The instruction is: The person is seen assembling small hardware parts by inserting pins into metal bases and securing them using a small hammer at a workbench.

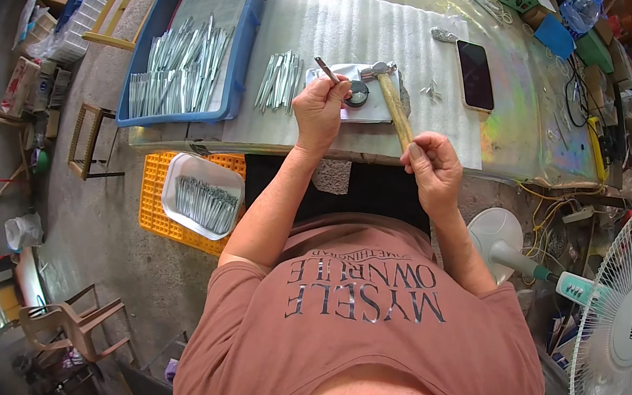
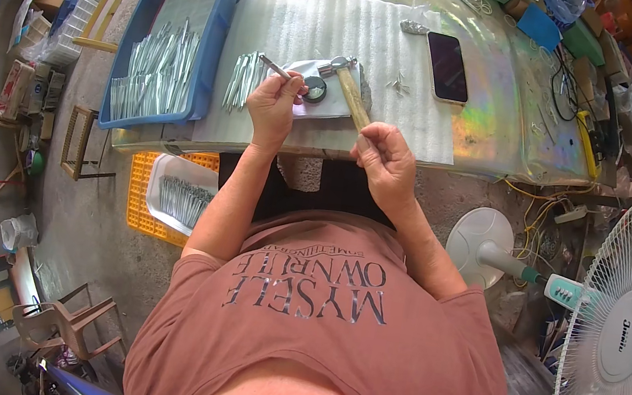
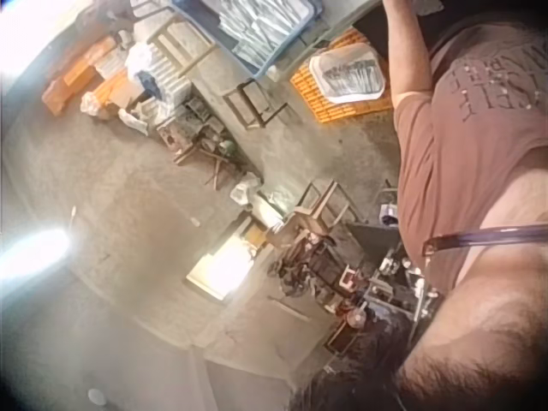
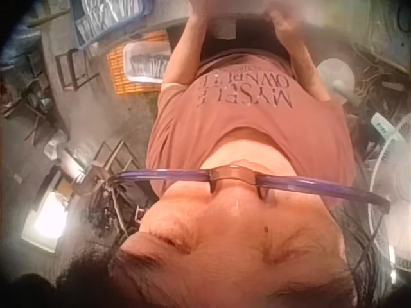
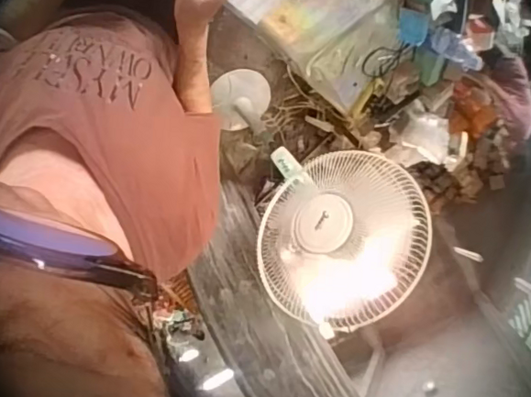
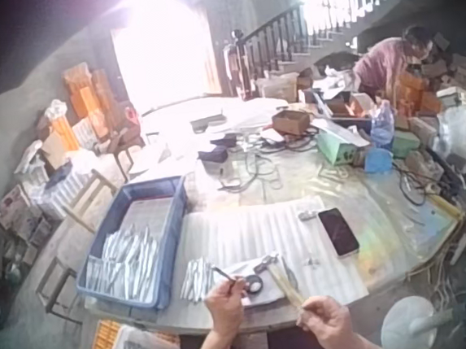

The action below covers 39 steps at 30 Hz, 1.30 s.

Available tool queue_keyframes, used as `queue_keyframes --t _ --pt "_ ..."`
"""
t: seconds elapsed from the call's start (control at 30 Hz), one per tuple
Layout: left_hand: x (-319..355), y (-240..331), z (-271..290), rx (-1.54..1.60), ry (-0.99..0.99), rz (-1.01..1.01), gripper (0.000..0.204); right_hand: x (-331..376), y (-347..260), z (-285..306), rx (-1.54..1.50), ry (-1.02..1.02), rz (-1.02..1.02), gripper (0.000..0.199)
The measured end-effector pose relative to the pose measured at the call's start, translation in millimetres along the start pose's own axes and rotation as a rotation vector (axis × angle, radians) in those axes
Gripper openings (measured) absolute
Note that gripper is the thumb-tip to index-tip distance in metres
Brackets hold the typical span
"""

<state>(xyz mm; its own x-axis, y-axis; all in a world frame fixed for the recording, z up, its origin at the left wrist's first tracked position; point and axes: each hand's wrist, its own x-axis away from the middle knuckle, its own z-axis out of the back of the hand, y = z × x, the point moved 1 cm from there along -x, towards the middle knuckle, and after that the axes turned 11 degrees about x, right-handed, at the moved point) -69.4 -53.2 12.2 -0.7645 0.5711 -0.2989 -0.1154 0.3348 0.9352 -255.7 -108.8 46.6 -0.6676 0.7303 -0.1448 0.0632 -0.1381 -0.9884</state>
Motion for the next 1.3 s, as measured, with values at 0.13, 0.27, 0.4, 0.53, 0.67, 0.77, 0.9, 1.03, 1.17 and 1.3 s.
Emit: queue_keyframes --t 0.13,0.27,0.4,0.53,0.67,0.77,0.9,1.03,1.17,1.3 --pt "-1 2 1 -0.086 -0.036 -0.019 0.006 -16 3 13 0.626 0.169 0.250 0.017" --pt "-8 16 1 -0.337 -0.185 -0.190 0.004 -30 16 10 0.843 0.021 0.146 0.026" --pt "-12 21 1 -0.451 -0.326 -0.336 0.006 -35 18 5 0.437 -0.132 -0.278 0.029" --pt "-13 18 0 -0.407 -0.314 -0.375 0.007 -47 8 15 -0.083 -0.179 -0.364 0.030" --pt "-11 18 1 -0.396 -0.296 -0.400 0.009 -43 -19 12 -0.165 -0.129 -0.248 0.036" --pt "-11 19 -1 -0.377 -0.292 -0.389 0.010 -45 -46 26 -0.113 -0.241 -0.200 0.038" --pt "-13 18 2 -0.424 -0.317 -0.382 0.009 -38 -75 27 0.379 -0.182 0.012 0.040" --pt "-12 23 -2 -0.408 -0.298 -0.391 0.011 -37 -101 26 0.515 -0.273 0.132 0.041" --pt "-12 20 -1 -0.407 -0.301 -0.408 0.010 -34 -148 27 0.560 -0.212 0.188 0.042" --pt "-10 19 10 -0.425 -0.273 -0.411 0.011 -29 -171 28 0.570 -0.044 0.206 0.042"
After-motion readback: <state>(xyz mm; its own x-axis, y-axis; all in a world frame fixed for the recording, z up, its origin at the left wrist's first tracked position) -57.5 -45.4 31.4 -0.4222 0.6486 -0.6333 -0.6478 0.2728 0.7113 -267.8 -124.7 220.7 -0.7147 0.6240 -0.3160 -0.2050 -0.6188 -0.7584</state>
